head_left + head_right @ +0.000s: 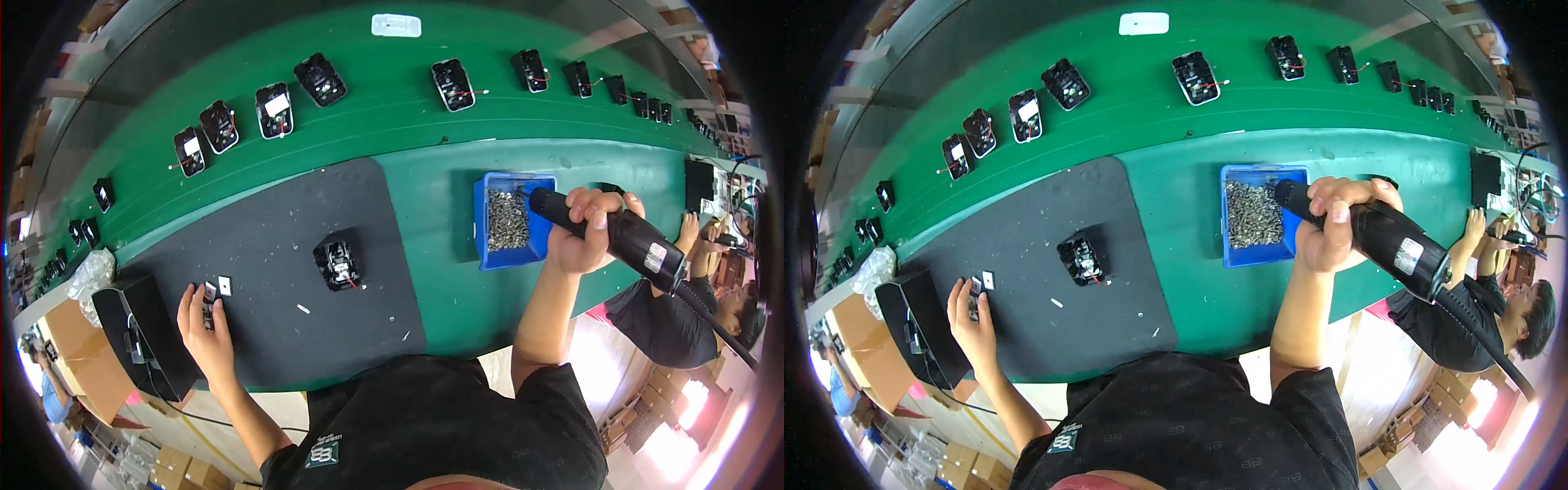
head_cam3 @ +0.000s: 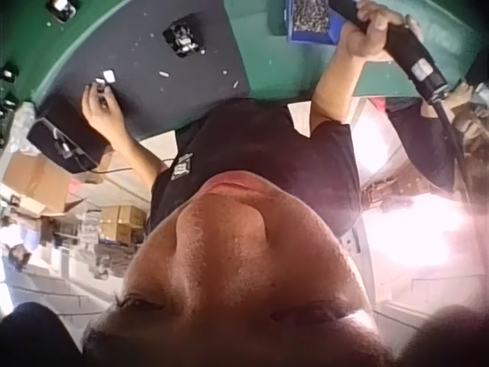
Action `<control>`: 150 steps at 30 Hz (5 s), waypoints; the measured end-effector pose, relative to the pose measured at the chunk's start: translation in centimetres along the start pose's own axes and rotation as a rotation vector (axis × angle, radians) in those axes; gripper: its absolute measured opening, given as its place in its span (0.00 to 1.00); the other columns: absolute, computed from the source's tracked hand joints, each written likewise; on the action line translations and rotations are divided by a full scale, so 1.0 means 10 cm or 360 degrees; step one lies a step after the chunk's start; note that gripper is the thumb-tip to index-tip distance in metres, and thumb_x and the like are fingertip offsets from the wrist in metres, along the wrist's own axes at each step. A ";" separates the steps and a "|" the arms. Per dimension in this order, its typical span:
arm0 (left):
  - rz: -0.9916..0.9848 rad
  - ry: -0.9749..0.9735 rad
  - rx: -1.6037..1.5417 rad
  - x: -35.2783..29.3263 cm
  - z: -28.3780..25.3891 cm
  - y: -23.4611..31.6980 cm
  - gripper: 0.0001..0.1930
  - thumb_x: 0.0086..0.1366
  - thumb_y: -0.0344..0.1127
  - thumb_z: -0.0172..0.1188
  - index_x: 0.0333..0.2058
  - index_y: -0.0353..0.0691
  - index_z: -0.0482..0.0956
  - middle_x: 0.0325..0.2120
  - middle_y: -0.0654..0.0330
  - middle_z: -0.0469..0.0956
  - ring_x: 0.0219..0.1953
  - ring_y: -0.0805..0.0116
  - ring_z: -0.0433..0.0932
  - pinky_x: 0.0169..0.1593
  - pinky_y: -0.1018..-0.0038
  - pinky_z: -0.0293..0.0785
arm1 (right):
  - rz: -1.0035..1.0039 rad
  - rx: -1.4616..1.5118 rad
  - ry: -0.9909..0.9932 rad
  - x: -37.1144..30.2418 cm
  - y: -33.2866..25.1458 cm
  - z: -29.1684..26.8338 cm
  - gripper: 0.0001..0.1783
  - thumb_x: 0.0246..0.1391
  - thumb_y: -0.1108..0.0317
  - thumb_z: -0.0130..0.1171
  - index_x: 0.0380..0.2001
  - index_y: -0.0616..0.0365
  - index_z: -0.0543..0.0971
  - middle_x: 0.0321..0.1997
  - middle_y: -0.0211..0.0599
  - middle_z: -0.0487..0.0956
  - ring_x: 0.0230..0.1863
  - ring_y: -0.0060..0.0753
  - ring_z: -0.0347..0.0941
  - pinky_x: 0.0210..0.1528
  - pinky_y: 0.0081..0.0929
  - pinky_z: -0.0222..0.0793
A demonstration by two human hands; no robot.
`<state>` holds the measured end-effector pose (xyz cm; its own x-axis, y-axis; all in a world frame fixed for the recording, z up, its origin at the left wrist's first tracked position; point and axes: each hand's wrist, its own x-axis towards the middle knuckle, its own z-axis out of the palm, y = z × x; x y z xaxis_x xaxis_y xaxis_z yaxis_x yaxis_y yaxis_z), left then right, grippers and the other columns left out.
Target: The person assembles electronic components by hand, then tightens small screws into an electronic case with an electric screwdriver to secure an internal component and a plastic part.
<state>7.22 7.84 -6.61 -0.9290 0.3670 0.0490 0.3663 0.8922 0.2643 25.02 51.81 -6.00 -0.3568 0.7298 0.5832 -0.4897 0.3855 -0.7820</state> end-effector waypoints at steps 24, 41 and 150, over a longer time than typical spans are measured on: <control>0.1040 -0.0578 -0.0348 1.52 1.10 2.86 0.14 0.54 0.40 0.64 0.31 0.34 0.77 0.30 0.47 0.77 0.35 0.47 0.79 0.39 0.57 0.76 | 0.0528 -0.0042 -0.0116 -0.05 -0.27 -0.23 0.33 0.43 0.73 0.66 0.53 0.63 0.66 0.27 0.34 0.73 0.29 0.31 0.72 0.37 0.34 0.72; 0.1481 -0.0945 -0.0397 1.71 1.23 2.84 0.07 0.52 0.25 0.56 0.32 0.36 0.78 0.31 0.51 0.77 0.37 0.51 0.79 0.40 0.60 0.75 | 0.0842 -0.0585 -0.0353 0.31 0.00 0.21 0.25 0.47 0.77 0.66 0.49 0.62 0.70 0.39 0.32 0.77 0.37 0.19 0.73 0.40 0.18 0.70; 0.0860 -0.0156 0.0386 2.22 0.56 1.89 0.24 0.44 0.47 0.69 0.30 0.30 0.77 0.31 0.49 0.78 0.35 0.55 0.80 0.39 0.63 0.78 | 0.0491 -0.1156 -0.2415 1.16 0.67 0.97 0.23 0.47 0.55 0.66 0.43 0.58 0.77 0.38 0.40 0.79 0.38 0.33 0.76 0.40 0.32 0.73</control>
<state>-6.14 34.34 -5.94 -0.6027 0.7976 0.0229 0.7978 0.6029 -0.0012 9.89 57.35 -2.34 -0.9509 -0.1639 -0.2625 0.0193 0.8152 -0.5789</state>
